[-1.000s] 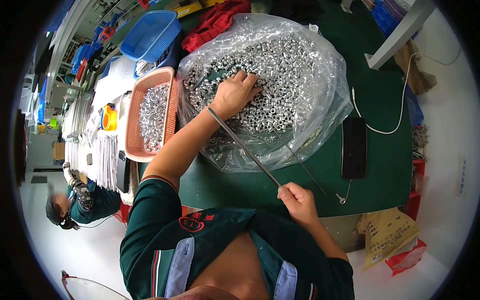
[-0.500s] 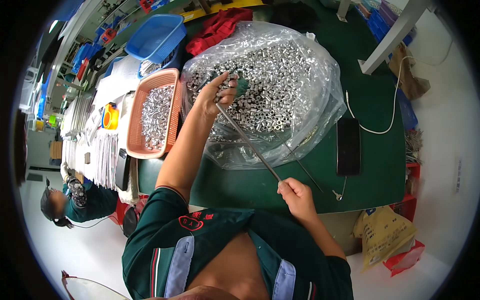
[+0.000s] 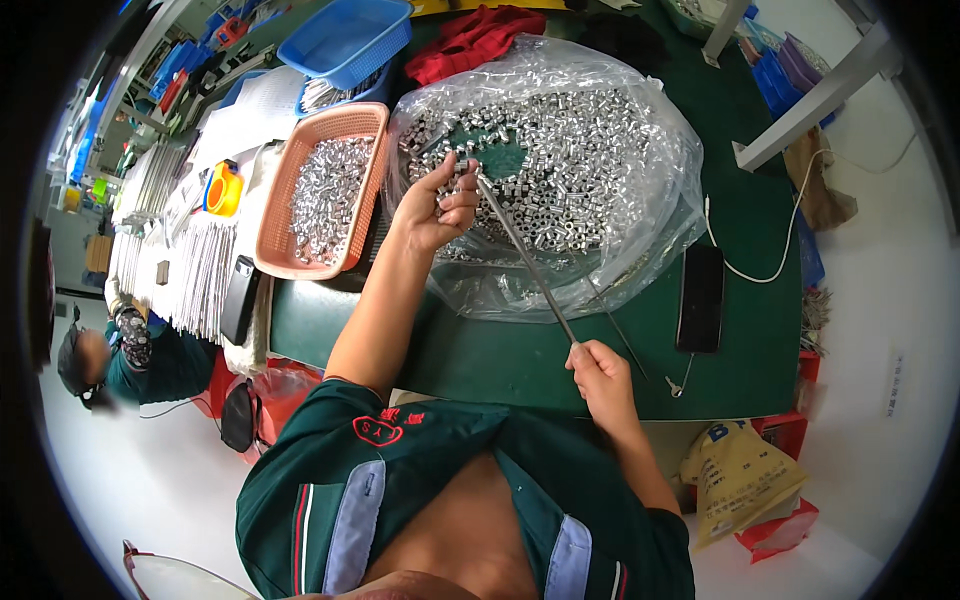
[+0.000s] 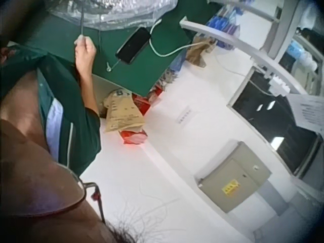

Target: The person uses a long metal rod to pick up small silver cylindrical metal parts from a large plastic bag and threads them onto the rod. The person holds the rod with both hands and repeatedly inserts the parts into the rod's opening. A coworker is visible in the background working at a separate station.

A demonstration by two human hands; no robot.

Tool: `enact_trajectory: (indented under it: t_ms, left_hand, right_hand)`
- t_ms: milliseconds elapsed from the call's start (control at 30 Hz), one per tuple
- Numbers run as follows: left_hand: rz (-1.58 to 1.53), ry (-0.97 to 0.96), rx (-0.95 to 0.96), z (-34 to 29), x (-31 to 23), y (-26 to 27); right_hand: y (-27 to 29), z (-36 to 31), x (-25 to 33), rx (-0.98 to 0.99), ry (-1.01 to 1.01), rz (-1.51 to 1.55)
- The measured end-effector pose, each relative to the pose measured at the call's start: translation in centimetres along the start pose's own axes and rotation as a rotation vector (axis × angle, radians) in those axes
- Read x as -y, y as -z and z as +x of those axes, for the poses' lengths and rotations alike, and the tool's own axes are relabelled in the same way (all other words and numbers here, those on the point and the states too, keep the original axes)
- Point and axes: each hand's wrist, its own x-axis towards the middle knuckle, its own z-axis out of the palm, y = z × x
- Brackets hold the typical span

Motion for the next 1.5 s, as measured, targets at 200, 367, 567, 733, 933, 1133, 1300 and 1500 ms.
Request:
enact_trajectory:
  t_ms: [200,367,567,733,933,1133,1300,1500]
  left_hand:
    - [0.178,-0.003,-0.006,-2.9,0.6,-0.1]
    - [0.234,-0.030,0.012,-3.8,0.7,0.9]
    - [0.341,-0.042,-0.052,-4.1,0.9,0.8]
    - [0.259,-0.017,-0.031,-4.0,0.9,1.4]
    - [0.263,-0.097,-0.041,-4.3,1.2,1.4]
    - [0.565,-0.236,-0.041,-4.7,1.7,0.6]
    - [0.396,-0.171,0.016,-4.8,1.6,1.0]
    - [0.209,-0.097,0.140,-4.5,1.2,2.0]
  right_hand:
    - [-0.4,0.2,0.3,-0.031,0.030,-0.180]
    - [-0.4,0.2,0.5,-0.037,0.014,-0.244]
    - [-0.5,0.1,0.5,-0.061,0.029,-0.316]
    - [-0.5,0.0,0.6,-0.064,0.015,-0.340]
    - [-0.7,-0.2,0.6,-0.065,0.018,-0.329]
    - [-0.7,-0.3,0.3,-0.069,0.011,-0.314]
    - [-0.9,-0.5,0.4,-0.063,-0.001,-0.275]
    - [-0.9,-0.7,0.6,-0.074,0.007,-0.257]
